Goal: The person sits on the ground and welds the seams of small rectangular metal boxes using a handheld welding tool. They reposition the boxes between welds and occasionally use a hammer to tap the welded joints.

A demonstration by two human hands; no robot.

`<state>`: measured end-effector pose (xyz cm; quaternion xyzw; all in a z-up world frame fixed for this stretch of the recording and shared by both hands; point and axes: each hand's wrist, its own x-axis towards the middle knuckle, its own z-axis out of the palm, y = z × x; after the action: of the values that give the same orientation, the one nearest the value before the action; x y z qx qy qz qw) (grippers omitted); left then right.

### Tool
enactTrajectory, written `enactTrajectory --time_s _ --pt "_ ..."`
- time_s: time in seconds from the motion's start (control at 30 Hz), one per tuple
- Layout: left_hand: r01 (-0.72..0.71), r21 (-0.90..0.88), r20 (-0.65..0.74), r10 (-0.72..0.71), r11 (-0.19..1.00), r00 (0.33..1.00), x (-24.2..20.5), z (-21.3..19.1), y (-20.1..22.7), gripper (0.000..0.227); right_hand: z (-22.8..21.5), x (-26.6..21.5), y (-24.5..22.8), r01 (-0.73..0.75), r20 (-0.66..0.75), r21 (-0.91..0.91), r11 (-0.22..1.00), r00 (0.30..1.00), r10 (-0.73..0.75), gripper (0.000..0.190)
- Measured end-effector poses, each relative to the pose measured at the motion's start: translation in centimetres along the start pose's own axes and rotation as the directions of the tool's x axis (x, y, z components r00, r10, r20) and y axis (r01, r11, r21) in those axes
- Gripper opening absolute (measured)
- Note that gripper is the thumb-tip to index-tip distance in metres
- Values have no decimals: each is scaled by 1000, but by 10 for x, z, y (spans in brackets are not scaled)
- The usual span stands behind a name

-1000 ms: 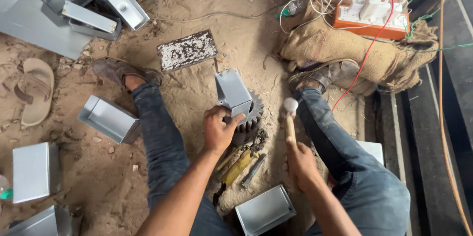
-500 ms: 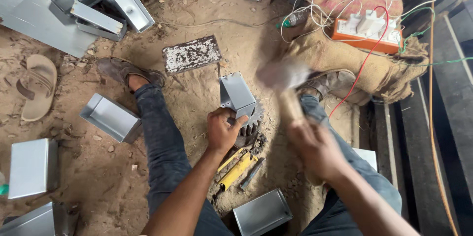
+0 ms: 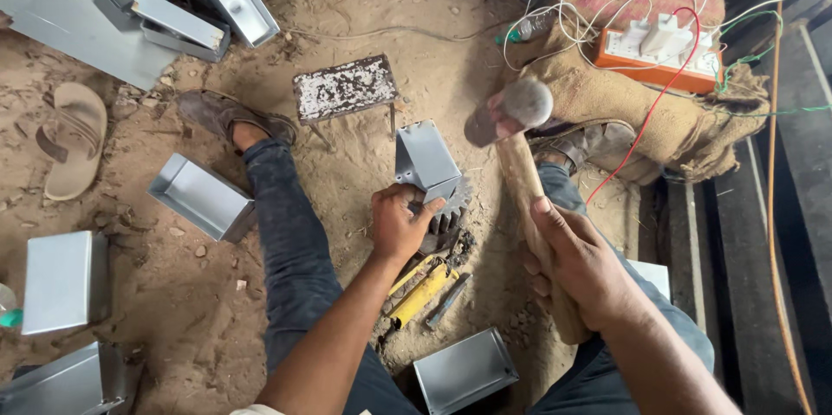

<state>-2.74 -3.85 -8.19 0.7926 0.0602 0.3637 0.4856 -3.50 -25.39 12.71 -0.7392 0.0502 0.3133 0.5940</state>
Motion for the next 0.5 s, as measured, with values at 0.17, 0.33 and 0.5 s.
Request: enactTrajectory --time_s 0.17,0.33,0.5 --pt "35 -11 5 -35 999 999 -3 -1 -2 26 18 13 21 -9 37 -54 998 999 11 47" --pt "145 27 39 -146 989 989 1 -2 -5 28 12 24 53 -105 -38 -19 994 994 104 41" --pt "149 86 283 -167 985 944 32 -16 6 27 -5 36 101 -34 -31 95 995 999 37 41"
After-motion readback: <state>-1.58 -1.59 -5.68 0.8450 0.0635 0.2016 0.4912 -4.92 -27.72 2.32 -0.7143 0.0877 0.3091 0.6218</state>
